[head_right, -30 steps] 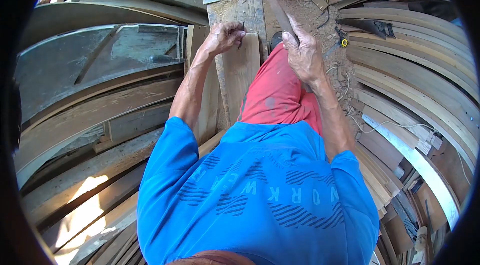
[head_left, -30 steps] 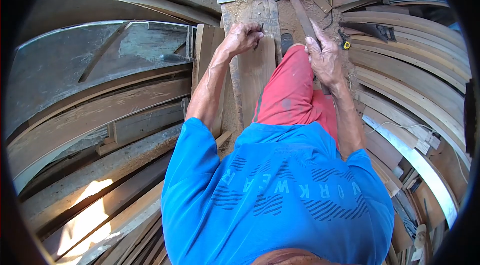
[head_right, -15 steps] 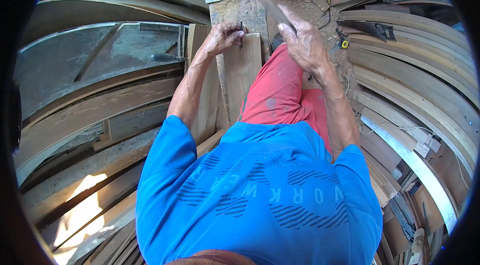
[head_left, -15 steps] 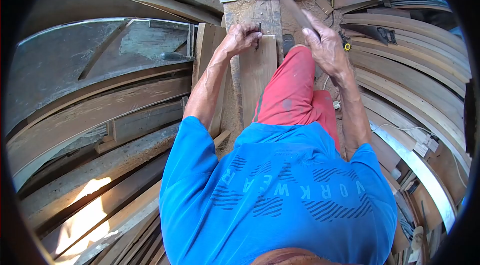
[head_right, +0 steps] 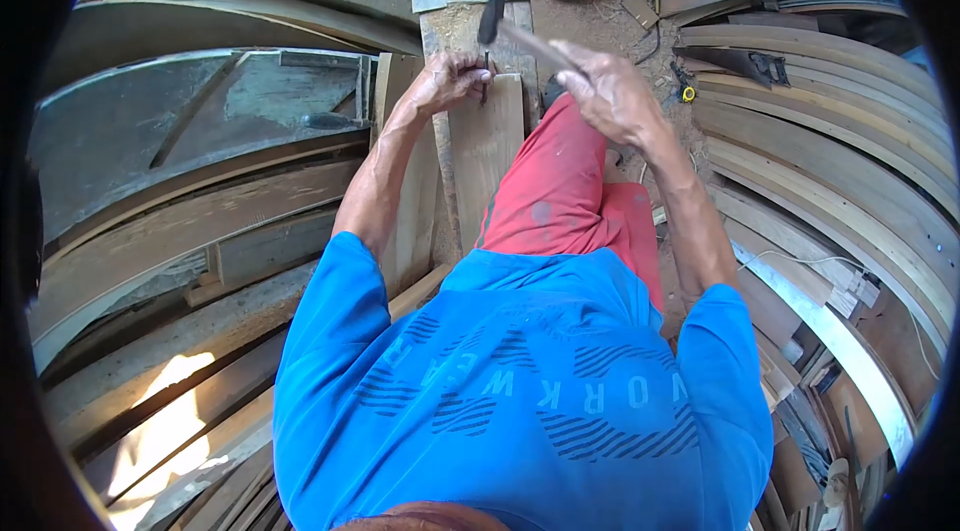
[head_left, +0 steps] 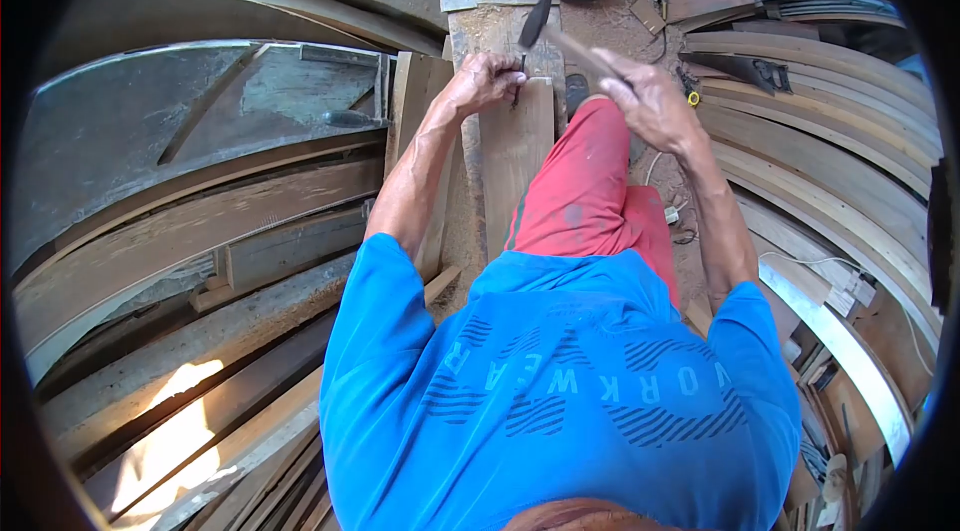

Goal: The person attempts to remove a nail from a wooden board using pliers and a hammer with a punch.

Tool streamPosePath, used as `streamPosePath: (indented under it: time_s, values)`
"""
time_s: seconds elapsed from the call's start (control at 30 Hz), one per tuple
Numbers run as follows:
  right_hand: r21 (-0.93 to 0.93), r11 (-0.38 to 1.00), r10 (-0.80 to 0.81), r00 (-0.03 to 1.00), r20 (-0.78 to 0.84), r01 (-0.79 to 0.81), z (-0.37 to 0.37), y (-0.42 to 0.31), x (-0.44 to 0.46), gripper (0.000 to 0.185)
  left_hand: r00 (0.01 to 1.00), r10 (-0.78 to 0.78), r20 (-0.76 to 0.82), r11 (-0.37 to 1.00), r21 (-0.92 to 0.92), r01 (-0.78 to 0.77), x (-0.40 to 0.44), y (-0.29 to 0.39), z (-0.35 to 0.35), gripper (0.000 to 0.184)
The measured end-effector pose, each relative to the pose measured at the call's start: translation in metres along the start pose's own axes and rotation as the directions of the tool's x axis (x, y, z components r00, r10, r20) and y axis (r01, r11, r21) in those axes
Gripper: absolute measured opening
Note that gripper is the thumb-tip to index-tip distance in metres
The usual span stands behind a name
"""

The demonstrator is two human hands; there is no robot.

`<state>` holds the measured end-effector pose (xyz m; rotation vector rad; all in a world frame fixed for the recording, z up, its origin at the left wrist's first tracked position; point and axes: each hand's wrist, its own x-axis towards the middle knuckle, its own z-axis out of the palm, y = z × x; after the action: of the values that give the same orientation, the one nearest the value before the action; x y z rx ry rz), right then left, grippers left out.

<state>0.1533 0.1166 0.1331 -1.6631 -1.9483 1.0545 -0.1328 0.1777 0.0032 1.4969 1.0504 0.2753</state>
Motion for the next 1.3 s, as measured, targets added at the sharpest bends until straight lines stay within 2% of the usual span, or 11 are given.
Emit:
streamPosePath:
  time_s: [0.07, 0.13, 0.2, 0.23, 0.37, 0.47, 0.63, 0.77, 0.9, 1.03, 1.3]
  values:
    - [0.222, 0.973, 0.102, 0.983, -0.151, -0.067, -0.008, -0.029, -0.001, 0.050, 1.000, -0.019, 0.004, 0.999, -0.050, 0.019, -0.002, -0.004, 0.003, 0.011]
    - [0.152, 0.977, 0.165, 0.983, -0.082, -0.152, -0.003, -0.040, -0.001, 0.051, 0.999, -0.049, 0.010, 0.998, -0.028, 0.049, -0.004, 0.001, 0.002, 0.011]
    - [-0.152, 0.987, 0.064, 0.989, 0.135, -0.043, 0.008, -0.003, -0.003, 0.050, 0.999, -0.046, 0.015, 0.999, 0.011, 0.046, -0.002, 0.007, -0.002, 0.011]
    - [-0.115, 0.993, -0.014, 0.998, 0.066, 0.022, 0.001, -0.006, -0.007, 0.048, 0.999, -0.037, 0.012, 0.999, 0.029, 0.037, -0.001, 0.008, -0.003, 0.010]
    - [0.338, 0.927, 0.227, 0.961, -0.157, -0.164, 0.002, -0.024, -0.021, 0.050, 0.995, 0.095, 0.020, 0.949, 0.301, -0.097, -0.002, 0.019, -0.001, 0.010]
    - [0.632, 0.729, 0.380, 0.924, -0.052, -0.264, 0.023, -0.003, -0.034, 0.050, 0.990, 0.143, 0.018, 0.931, 0.338, -0.140, -0.004, 0.033, 0.000, 0.012]
    - [0.726, 0.636, 0.391, 0.921, -0.009, -0.262, 0.044, 0.000, -0.059, 0.052, 0.967, 0.239, 0.083, 0.835, 0.490, -0.249, -0.008, 0.040, 0.000, 0.011]
    - [0.722, 0.628, 0.405, 0.914, 0.017, -0.292, 0.042, 0.002, -0.072, 0.054, 0.884, 0.467, 0.025, 0.776, 0.468, -0.424, -0.035, 0.023, 0.008, 0.007]
    - [0.690, 0.667, 0.385, 0.923, 0.002, -0.280, 0.030, 0.002, -0.074, 0.055, 0.892, -0.012, -0.453, 0.969, -0.226, -0.102, -0.053, -0.010, 0.033, 0.014]
    - [0.658, 0.713, 0.341, 0.940, -0.025, -0.241, 0.017, -0.011, -0.064, 0.057, 0.810, 0.026, -0.586, 0.994, -0.067, -0.080, -0.049, -0.014, 0.044, 0.010]
    - [0.404, 0.902, 0.202, 0.976, -0.085, -0.152, 0.002, -0.044, -0.046, 0.056, 0.893, 0.123, -0.432, 0.992, 0.072, -0.101, -0.048, 0.008, 0.034, 0.009]
